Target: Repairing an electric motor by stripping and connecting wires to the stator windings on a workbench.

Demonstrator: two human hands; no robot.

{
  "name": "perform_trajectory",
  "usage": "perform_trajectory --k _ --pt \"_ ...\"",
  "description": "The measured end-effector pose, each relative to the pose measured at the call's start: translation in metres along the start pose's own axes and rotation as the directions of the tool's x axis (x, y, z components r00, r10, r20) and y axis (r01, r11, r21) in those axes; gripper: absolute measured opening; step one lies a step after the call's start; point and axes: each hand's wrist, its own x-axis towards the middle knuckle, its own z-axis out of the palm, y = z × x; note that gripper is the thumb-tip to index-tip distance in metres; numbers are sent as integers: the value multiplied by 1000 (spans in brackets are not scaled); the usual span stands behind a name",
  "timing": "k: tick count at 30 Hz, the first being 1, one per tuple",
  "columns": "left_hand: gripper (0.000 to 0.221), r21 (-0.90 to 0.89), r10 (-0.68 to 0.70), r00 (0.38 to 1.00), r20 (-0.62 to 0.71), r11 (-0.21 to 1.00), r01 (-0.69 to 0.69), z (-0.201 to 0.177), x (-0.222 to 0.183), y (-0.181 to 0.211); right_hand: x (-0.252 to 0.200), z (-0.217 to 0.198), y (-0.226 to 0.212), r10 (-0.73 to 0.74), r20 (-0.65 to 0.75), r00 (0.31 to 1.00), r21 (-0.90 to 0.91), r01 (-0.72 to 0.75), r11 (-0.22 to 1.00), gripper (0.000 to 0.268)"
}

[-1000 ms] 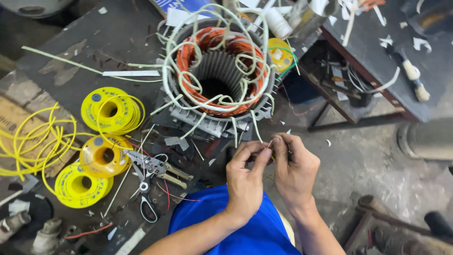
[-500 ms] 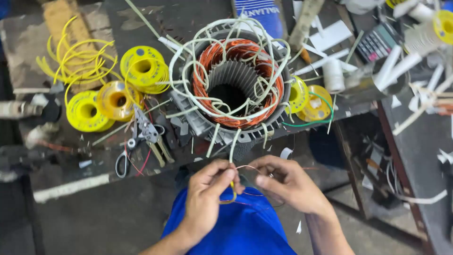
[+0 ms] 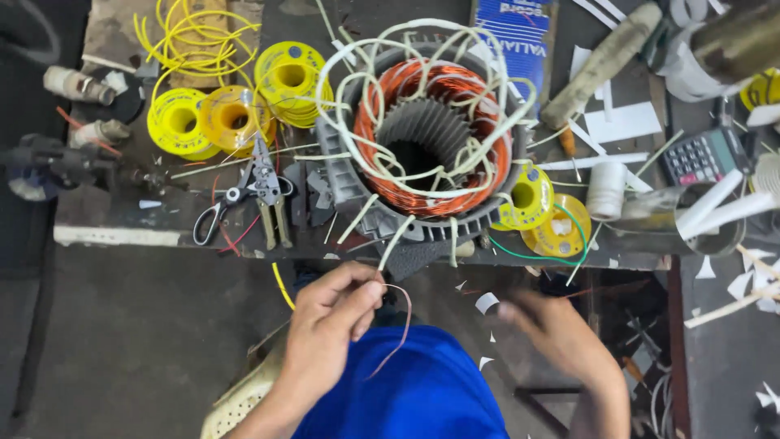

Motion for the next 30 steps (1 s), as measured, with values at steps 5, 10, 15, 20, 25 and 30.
perform_trajectory --k 5,10,15,20,25,30 --pt "14 73 131 990 -47 989 -128 29 -10 -8 -36 5 -72 -579 55 813 380 519 765 68" --pt "25 202 232 970 -69 956 -215 31 -9 -14 -22 44 -76 -381 99 919 943 35 330 31" --pt "16 5 153 985 -82 988 -153 29 -6 -20 -26 32 -93 -500 -11 866 998 40 47 34" --pt "19 -209 127 988 -84 968 -142 23 2 -37 -44 44 -98 -734 265 625 941 0 339 87" --pt "16 -221 220 975 -7 951 -216 13 6 -34 -61 42 -18 -651 214 728 963 -44 267 34" --pt "17 -27 226 974 -30 974 -227 15 1 -21 -51 -19 1 -414 -63 908 684 342 644 42"
